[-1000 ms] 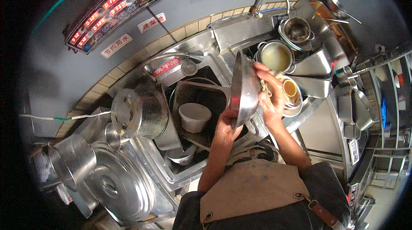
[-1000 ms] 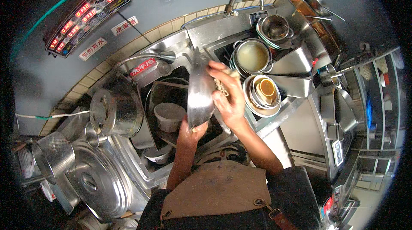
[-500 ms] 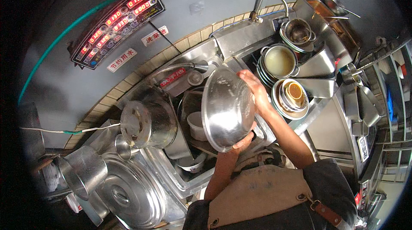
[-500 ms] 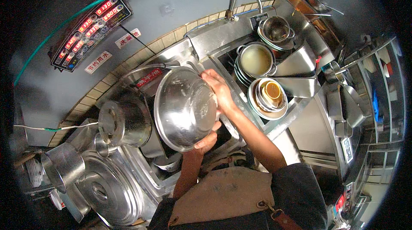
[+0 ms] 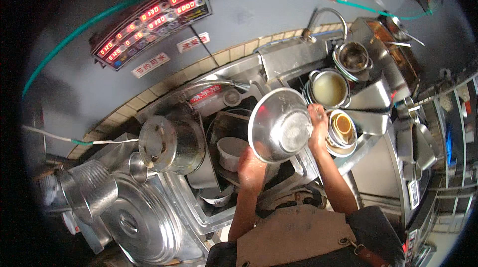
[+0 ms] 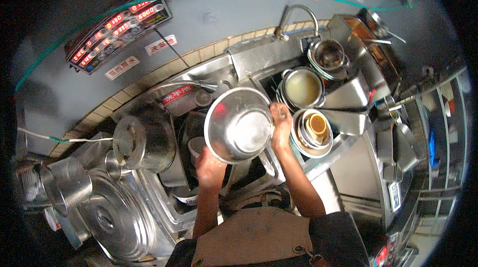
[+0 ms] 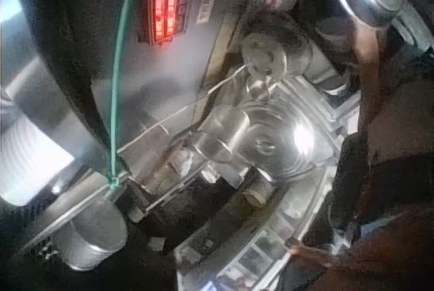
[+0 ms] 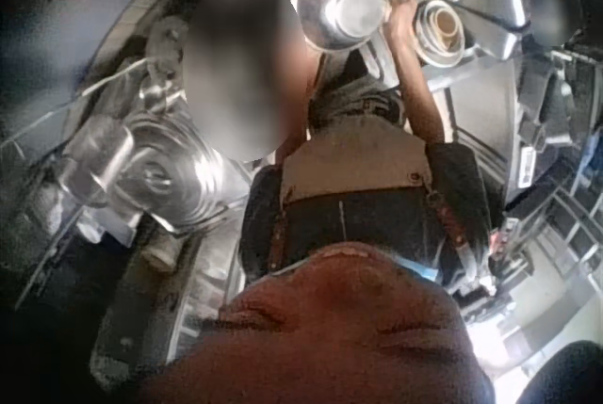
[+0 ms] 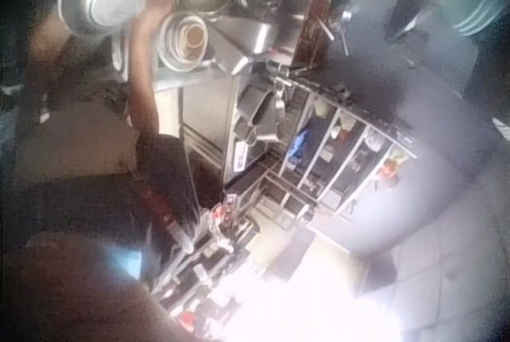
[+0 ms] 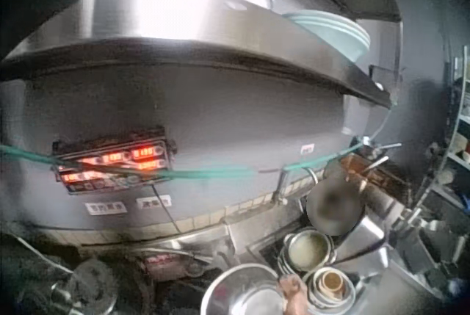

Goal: The person washes various kitchen items including plates, bowls, and metal pots in a commercial kitchen sink using a sponge and running water. They scrub each item and place them in a drying area.

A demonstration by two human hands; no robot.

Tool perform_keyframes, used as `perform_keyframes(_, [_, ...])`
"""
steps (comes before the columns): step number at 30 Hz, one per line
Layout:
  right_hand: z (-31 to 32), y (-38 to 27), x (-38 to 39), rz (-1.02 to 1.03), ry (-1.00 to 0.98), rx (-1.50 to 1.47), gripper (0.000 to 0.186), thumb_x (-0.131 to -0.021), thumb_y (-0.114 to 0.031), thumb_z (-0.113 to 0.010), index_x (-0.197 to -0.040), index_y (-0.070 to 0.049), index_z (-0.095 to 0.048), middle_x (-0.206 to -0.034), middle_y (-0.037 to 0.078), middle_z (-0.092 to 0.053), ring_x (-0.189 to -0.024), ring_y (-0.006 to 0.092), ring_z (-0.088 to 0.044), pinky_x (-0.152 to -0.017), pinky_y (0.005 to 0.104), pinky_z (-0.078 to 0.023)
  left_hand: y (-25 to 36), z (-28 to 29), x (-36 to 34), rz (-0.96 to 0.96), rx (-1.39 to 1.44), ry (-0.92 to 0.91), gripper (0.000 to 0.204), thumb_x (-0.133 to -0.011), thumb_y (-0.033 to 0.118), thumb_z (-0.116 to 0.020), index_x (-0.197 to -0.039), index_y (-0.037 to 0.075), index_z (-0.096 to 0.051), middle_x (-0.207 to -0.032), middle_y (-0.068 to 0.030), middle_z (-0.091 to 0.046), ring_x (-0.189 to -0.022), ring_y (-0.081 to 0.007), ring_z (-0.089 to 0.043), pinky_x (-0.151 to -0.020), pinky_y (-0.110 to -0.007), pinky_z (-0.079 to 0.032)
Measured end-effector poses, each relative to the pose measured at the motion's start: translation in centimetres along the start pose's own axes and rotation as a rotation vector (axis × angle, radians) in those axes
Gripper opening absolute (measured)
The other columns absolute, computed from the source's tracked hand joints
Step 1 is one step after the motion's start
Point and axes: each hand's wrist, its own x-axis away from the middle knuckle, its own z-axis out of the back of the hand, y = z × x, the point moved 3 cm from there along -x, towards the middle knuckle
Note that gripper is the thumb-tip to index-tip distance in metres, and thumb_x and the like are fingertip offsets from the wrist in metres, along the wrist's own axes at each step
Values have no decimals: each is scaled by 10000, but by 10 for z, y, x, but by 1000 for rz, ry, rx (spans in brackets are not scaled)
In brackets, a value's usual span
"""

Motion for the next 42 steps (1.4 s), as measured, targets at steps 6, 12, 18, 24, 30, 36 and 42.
perform_keyframes(6, [-15, -4, 19, 306, -211, 240, 378, -911, -316, -396, -1043, -14, -580, -1086, 91, -570, -1061, 202, -495, -957, 313, -328, 10, 22, 3, -290, -463, 27, 92, -830, 58, -550, -740, 56, -537, -660, 34, -464, -598, -74, -413, -541, -239, -330])
perform_keyframes(12, [-48, -50, 53, 373, -481, 322, 607, -878, -307, -507, -1377, -40, -289, -1378, 128, -356, -1226, 246, -371, -1033, 355, -248, -16, 28, -5, -337, -484, -95, 82, -875, 111, -535, -822, 47, -538, -701, 72, -434, -624, -49, -380, -572, -227, -350])
perform_keyframes(18, [-85, -63, 123, 1040, -822, 774, 434, -912, -271, -402, -1227, 13, -496, -1227, 190, -507, -1156, 347, -458, -1000, 444, -309, -34, 37, -17, -554, -717, -63, 112, -834, 70, -528, -912, -6, -556, -797, -6, -581, -759, -90, -500, -666, -272, -427])
perform_keyframes(24, [-107, -66, 129, 1206, -887, 698, 409, -932, -244, -353, -1159, 45, -532, -1238, 223, -487, -1177, 401, -418, -989, 487, -297, 11, 22, 15, -586, -708, -57, 180, -811, 142, -534, -769, -19, -464, -658, -106, -492, -624, -122, -439, -578, -322, -390])
perform_keyframes(30, [-129, -62, 75, 480, -956, 485, 332, -899, -135, -435, -1162, 45, -529, -1199, 144, -541, -1114, 241, -488, -957, 315, -336, 36, 20, 33, -566, -722, -38, 229, -828, 174, -503, -745, -11, -397, -629, -68, -364, -640, -97, -360, -590, -305, -346])
perform_keyframes(36, [-128, -29, 36, 142, -901, 243, 286, -906, -188, -412, -1029, 25, -558, -937, 65, -568, -793, 147, -515, -748, 274, -420, 54, 29, 46, -685, -733, 34, 239, -835, 202, -510, -757, -18, -457, -598, -92, -367, -573, -118, -367, -551, -326, -348])
perform_keyframes(42, [-86, 56, 26, 523, -790, 355, 230, -849, -163, -500, -991, 11, -544, -939, 83, -604, -754, 169, -568, -673, 298, -478, 69, 41, 48, -800, -652, 165, 221, -797, 141, -550, -690, -9, -428, -578, -66, -338, -568, -103, -319, -535, -300, -313])
